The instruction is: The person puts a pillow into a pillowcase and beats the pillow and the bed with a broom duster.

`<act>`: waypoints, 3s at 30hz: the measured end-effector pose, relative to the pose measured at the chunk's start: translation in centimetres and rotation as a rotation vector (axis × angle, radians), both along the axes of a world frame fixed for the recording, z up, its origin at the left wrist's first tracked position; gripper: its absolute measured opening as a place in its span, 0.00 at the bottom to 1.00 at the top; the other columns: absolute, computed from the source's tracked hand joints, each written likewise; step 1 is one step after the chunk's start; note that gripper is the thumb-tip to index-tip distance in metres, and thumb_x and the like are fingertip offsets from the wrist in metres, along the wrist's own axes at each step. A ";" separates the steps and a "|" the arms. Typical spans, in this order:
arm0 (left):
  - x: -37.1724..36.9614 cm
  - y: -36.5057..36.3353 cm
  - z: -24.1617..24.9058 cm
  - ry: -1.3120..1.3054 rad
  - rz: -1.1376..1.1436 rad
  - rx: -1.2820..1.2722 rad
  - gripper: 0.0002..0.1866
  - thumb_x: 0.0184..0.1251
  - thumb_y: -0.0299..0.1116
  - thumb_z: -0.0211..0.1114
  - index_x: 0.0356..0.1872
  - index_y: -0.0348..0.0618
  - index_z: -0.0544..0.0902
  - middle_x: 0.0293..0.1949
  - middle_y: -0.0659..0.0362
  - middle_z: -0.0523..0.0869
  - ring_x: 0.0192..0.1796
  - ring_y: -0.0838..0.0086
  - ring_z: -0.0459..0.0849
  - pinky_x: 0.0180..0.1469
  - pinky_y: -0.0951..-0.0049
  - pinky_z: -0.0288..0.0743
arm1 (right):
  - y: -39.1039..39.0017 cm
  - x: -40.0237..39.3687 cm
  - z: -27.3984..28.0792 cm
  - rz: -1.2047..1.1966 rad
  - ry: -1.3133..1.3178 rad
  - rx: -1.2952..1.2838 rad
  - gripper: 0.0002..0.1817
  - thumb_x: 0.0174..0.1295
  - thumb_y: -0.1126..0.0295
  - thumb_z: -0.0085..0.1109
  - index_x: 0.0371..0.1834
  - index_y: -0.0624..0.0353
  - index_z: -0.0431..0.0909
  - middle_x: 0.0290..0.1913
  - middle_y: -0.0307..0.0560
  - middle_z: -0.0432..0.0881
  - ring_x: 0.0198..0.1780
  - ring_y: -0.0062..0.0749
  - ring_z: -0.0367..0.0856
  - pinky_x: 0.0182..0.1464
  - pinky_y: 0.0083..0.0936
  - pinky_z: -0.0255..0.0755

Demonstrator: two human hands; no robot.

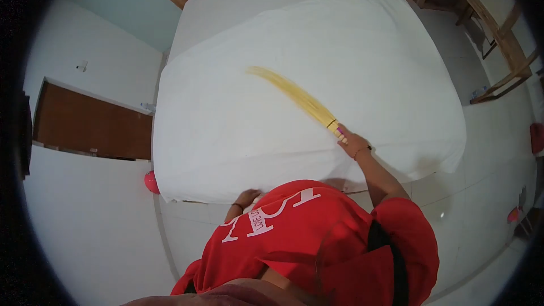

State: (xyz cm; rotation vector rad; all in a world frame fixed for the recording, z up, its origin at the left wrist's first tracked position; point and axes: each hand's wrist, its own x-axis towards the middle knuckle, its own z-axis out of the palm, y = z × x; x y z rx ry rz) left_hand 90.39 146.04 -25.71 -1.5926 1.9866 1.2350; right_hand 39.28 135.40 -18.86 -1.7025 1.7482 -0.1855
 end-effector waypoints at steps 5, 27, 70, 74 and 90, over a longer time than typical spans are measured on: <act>-18.6 -7.3 30.8 1.073 0.077 0.018 0.32 0.63 0.58 0.55 0.56 0.40 0.74 0.58 0.53 0.73 0.63 0.65 0.68 0.65 0.64 0.57 | -0.2 -1.4 -0.7 0.004 0.045 -0.033 0.37 0.59 0.55 0.55 0.71 0.32 0.47 0.41 0.57 0.80 0.43 0.52 0.79 0.44 0.43 0.73; -27.0 -5.6 49.1 2.033 -0.577 0.343 0.37 0.60 0.62 0.53 0.52 0.33 0.75 0.56 0.46 0.75 0.61 0.56 0.70 0.65 0.56 0.57 | 0.3 0.5 -0.8 -0.051 0.192 -0.081 0.38 0.59 0.58 0.55 0.71 0.30 0.47 0.39 0.58 0.78 0.41 0.52 0.79 0.42 0.43 0.73; 31.1 -10.4 -0.9 -0.657 0.987 -0.737 0.41 0.64 0.65 0.35 0.72 0.52 0.44 0.74 0.51 0.37 0.75 0.58 0.34 0.64 0.36 0.16 | -30.0 61.7 5.8 0.714 0.239 -0.061 0.25 0.69 0.58 0.35 0.68 0.17 0.51 0.69 0.59 0.55 0.59 0.57 0.69 0.61 0.45 0.64; 30.9 -10.5 -1.5 -0.662 0.989 -0.732 0.41 0.64 0.66 0.32 0.72 0.52 0.44 0.74 0.50 0.36 0.75 0.57 0.33 0.64 0.36 0.17 | -35.1 42.0 -3.3 -0.054 0.424 -0.238 0.21 0.68 0.60 0.35 0.39 0.65 0.77 0.40 0.58 0.82 0.40 0.47 0.81 0.44 0.42 0.75; 30.0 -11.4 -1.8 -0.804 0.952 -0.873 0.39 0.65 0.66 0.31 0.72 0.55 0.47 0.74 0.54 0.43 0.75 0.60 0.41 0.64 0.32 0.29 | -12.3 32.0 -0.2 -0.286 -0.036 0.086 0.25 0.65 0.56 0.45 0.62 0.58 0.64 0.60 0.58 0.70 0.59 0.50 0.69 0.60 0.37 0.63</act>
